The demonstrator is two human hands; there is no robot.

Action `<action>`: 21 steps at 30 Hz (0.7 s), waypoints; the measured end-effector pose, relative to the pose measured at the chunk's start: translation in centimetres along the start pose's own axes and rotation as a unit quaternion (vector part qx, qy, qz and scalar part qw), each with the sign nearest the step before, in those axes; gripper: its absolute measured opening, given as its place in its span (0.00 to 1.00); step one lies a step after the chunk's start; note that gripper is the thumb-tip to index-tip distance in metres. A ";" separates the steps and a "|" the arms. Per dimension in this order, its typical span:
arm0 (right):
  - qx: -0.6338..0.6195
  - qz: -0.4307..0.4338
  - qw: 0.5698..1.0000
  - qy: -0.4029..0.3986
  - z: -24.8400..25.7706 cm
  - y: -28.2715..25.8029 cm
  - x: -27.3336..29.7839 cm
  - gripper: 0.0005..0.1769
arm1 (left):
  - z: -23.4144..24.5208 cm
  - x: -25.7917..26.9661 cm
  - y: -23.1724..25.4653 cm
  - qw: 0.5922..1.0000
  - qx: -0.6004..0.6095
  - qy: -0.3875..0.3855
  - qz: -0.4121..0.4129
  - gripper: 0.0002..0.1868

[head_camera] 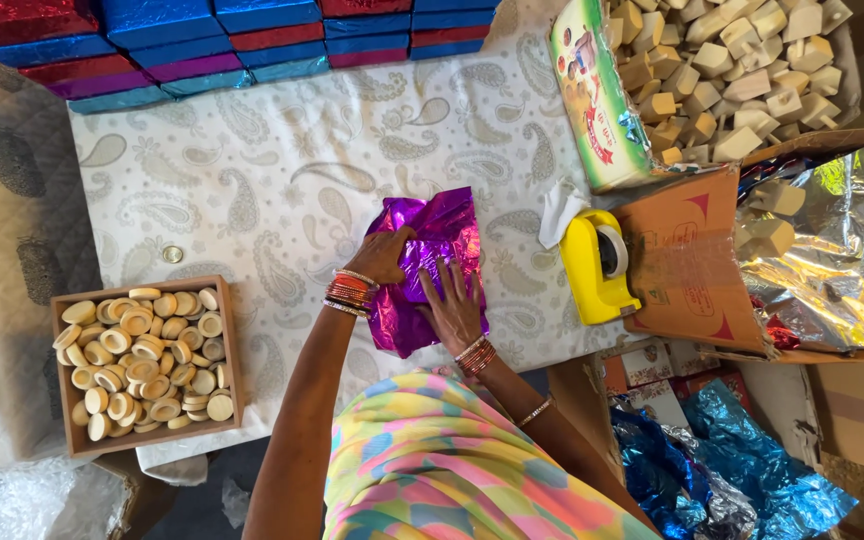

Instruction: The recorder wraps small rectangular boxes in purple foil paper and secures them with tape from a dispenser.

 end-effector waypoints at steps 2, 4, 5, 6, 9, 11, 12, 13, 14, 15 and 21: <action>0.050 0.072 0.996 -0.025 -2.4 -1.4 0.5 0.42 | -0.1 0.0 0.1 1.000 0.001 -0.002 -0.005 0.43; 0.100 0.143 0.983 -0.049 -3.5 -3.1 0.8 0.42 | -0.2 -0.1 0.1 1.000 0.003 -0.003 -0.011 0.43; 0.039 0.163 0.985 -0.037 -3.1 -3.9 0.7 0.40 | -0.2 -0.2 0.0 1.000 0.005 -0.003 -0.013 0.43; -0.022 0.183 0.983 -0.024 -2.6 -4.7 0.6 0.38 | -0.2 -0.3 0.0 1.000 0.007 -0.004 -0.014 0.43; 0.014 0.204 0.978 -0.041 -6.7 -4.3 1.3 0.35 | 0.4 0.3 0.5 1.000 0.011 -0.022 0.007 0.45; 0.062 0.258 0.963 -0.053 -6.9 -5.7 1.7 0.35 | 0.5 0.4 0.2 1.000 0.005 -0.025 0.014 0.45; 0.108 0.309 0.942 -0.068 -7.3 -6.7 2.2 0.34 | 0.3 0.4 0.1 0.999 0.001 -0.032 0.021 0.45; 0.109 0.309 0.942 -0.068 -6.9 -6.9 2.3 0.34 | -0.5 0.2 -0.1 0.999 0.001 -0.031 0.019 0.45; 0.074 0.311 0.942 -0.098 -7.1 -7.2 2.5 0.32 | -0.9 0.0 0.2 1.000 -0.015 -0.003 -0.002 0.44; 0.038 0.314 0.940 -0.126 -7.3 -7.6 2.4 0.31 | -1.0 -0.1 0.2 0.999 -0.032 0.028 -0.022 0.43; 0.081 0.317 0.944 -0.050 -5.7 -7.8 3.0 0.29 | -0.7 0.2 2.1 0.989 -0.137 0.046 -0.017 0.44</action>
Point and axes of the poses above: each hand's wrist, its own x-axis away from the middle knuckle, its own z-axis out of the back of the hand, y = z × x, the point moved 10 cm from there along -x, towards the middle knuckle, and after that the axes turned 15 degrees about z, right-handed, at the moved point
